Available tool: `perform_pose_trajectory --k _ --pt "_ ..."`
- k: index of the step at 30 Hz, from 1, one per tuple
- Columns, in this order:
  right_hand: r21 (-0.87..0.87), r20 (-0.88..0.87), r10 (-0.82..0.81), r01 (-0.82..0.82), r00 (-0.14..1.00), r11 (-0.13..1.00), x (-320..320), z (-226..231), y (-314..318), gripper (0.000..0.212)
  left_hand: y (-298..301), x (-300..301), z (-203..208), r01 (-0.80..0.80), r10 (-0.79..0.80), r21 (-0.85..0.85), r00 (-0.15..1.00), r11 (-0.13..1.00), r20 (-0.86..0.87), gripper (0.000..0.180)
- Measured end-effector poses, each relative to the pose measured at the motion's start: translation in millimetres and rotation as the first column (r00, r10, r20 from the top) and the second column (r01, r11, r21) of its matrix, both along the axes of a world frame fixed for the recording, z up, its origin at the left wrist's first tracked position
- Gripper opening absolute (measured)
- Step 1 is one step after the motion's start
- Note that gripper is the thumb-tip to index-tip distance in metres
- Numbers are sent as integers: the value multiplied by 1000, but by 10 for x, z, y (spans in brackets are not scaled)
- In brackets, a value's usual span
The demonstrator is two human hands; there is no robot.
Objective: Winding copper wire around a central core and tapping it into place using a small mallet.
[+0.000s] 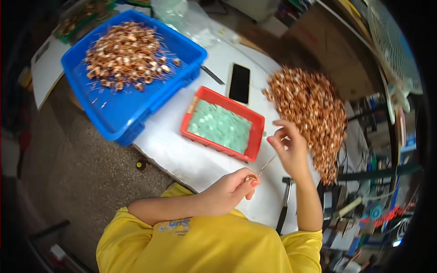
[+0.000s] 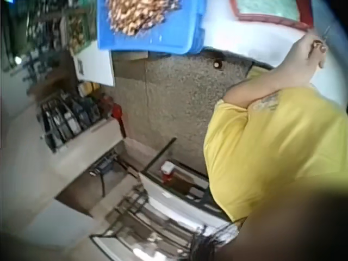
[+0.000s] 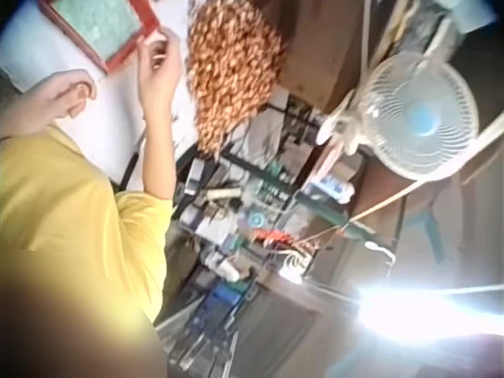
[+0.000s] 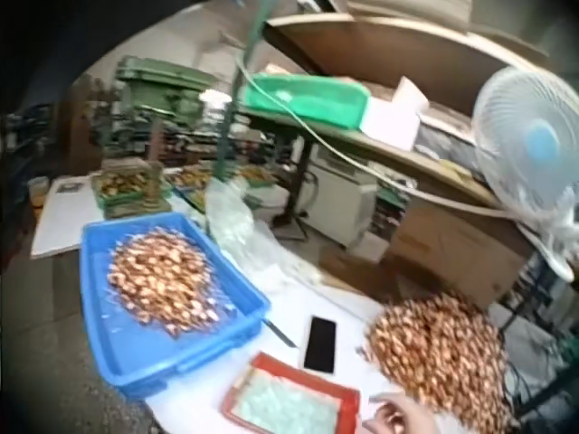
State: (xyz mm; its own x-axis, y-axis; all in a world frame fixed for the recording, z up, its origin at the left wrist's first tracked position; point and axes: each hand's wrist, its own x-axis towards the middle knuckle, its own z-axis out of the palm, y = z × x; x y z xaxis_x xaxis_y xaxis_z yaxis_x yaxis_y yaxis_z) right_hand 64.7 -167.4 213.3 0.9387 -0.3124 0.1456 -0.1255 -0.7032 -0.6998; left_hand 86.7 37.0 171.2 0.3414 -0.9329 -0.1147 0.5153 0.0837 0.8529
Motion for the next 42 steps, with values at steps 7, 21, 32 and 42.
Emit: perform_pose_trajectory --k 7,21,32,42 --pt "175 -38 -131 136 991 975 -914 215 -472 21 -276 -42 -25 118 -107 55 980 992 -166 27" --pt "187 107 89 -108 990 977 -1312 -32 -201 13 -764 -179 82 236 -183 227 955 945 -232 26" --pt "244 111 -83 54 990 968 -1208 -90 -30 15 -729 -221 -60 239 -237 127 971 963 -33 27" --pt "-241 84 46 -25 995 970 -1161 -87 92 24 -714 -166 -70 222 -249 190 959 956 135 25"
